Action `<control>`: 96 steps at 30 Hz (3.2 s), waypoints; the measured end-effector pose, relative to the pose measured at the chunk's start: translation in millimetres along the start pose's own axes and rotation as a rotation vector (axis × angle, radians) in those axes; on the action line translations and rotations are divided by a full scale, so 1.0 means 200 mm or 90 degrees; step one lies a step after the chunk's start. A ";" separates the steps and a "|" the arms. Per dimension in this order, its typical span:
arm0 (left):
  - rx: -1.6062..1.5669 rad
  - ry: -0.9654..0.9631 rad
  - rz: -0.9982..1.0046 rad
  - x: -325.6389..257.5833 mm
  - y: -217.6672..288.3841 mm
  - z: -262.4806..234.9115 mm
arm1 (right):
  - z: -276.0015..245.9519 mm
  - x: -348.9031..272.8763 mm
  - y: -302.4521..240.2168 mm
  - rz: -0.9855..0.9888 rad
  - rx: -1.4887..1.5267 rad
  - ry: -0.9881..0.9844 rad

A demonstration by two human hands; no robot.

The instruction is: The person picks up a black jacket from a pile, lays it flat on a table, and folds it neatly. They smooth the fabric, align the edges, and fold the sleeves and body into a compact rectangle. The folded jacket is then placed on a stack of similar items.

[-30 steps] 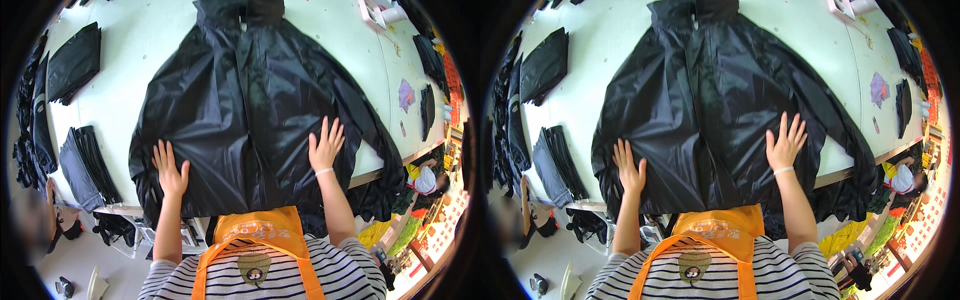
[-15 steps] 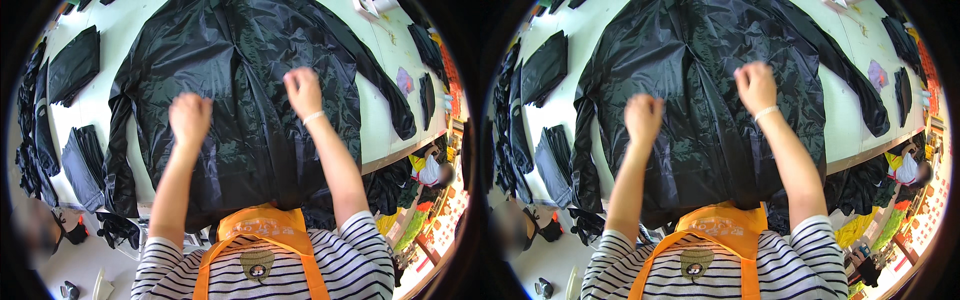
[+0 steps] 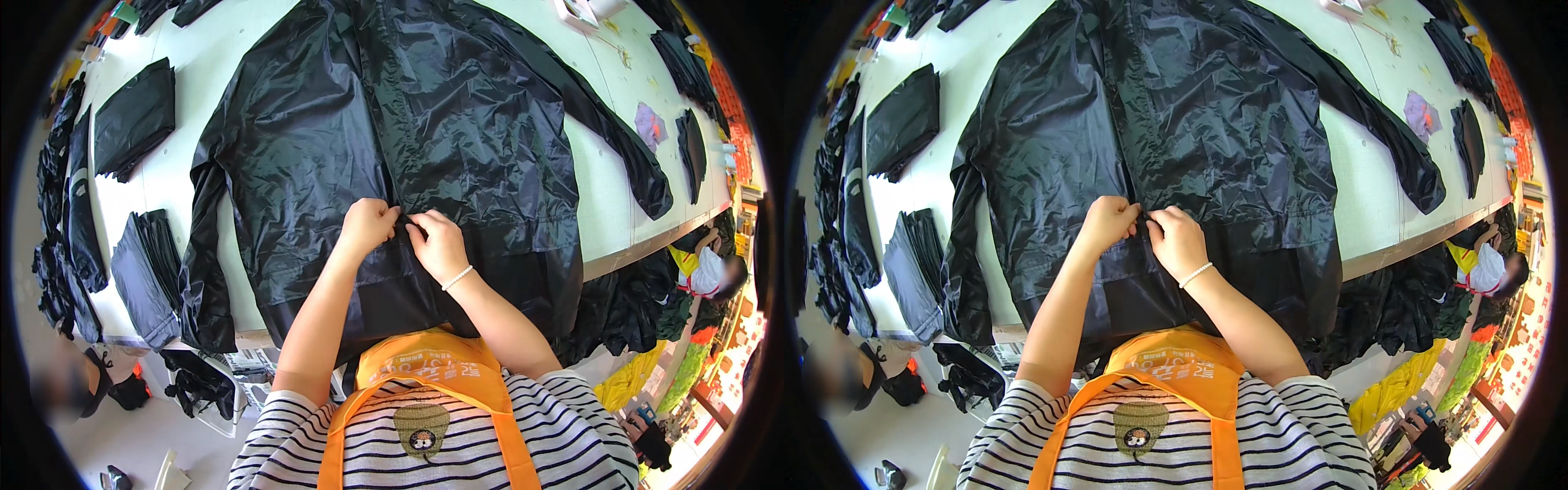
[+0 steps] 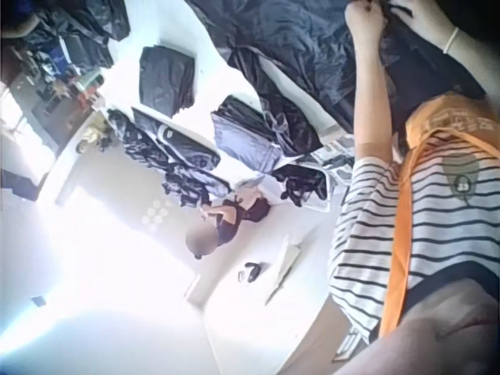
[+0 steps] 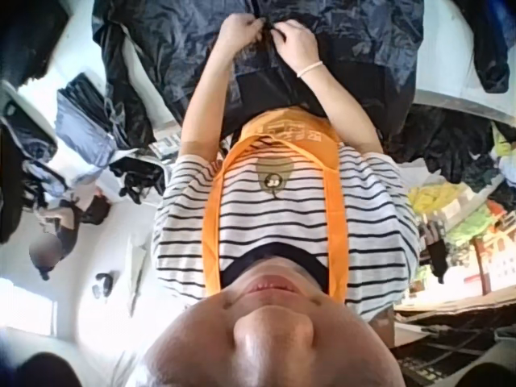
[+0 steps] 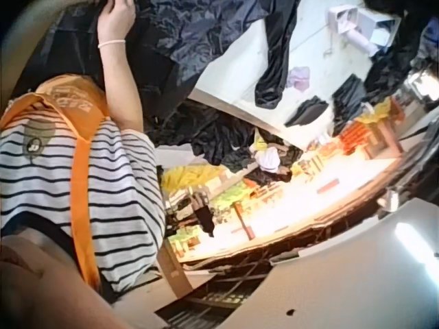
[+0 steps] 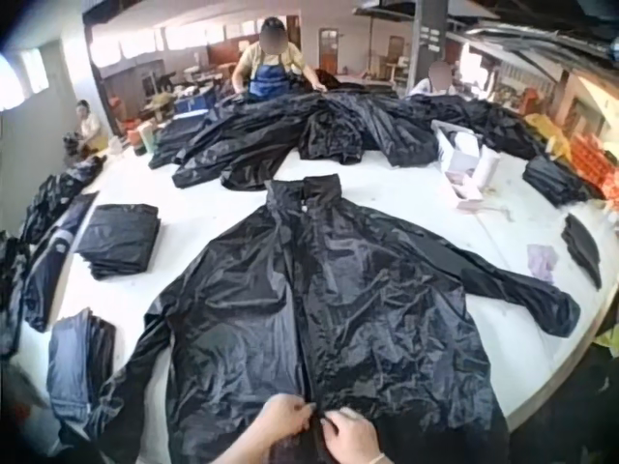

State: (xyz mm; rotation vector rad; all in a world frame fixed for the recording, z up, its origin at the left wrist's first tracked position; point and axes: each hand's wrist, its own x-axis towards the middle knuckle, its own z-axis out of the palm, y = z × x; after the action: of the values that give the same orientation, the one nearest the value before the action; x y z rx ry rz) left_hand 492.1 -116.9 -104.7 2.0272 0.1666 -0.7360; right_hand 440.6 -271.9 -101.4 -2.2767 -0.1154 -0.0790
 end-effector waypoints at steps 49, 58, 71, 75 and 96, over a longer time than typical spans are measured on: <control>-1.027 0.150 -0.088 -1.13 -0.60 1.25 | -0.56 -1.23 0.10 0.060 0.150 -0.162; -0.925 0.122 -0.194 -1.26 -0.46 1.10 | -0.39 -1.25 -0.03 -0.169 -0.062 -0.066; -1.122 -0.082 -0.240 -1.22 -0.53 1.15 | -0.40 -1.36 -0.06 -0.114 -0.060 -0.187; -1.068 -0.047 -0.251 -1.21 -0.49 1.16 | -0.43 -1.35 0.00 -0.094 -0.026 -0.227; -0.522 0.625 -0.331 -1.18 0.13 1.02 | -1.46 1.06 1.01 0.063 -0.028 -0.351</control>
State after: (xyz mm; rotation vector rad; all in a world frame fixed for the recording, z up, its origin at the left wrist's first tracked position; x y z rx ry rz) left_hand 223.3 -257.7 -30.1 1.3601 1.3534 0.1306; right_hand 667.6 -612.3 -44.9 -2.2865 -0.2894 0.6049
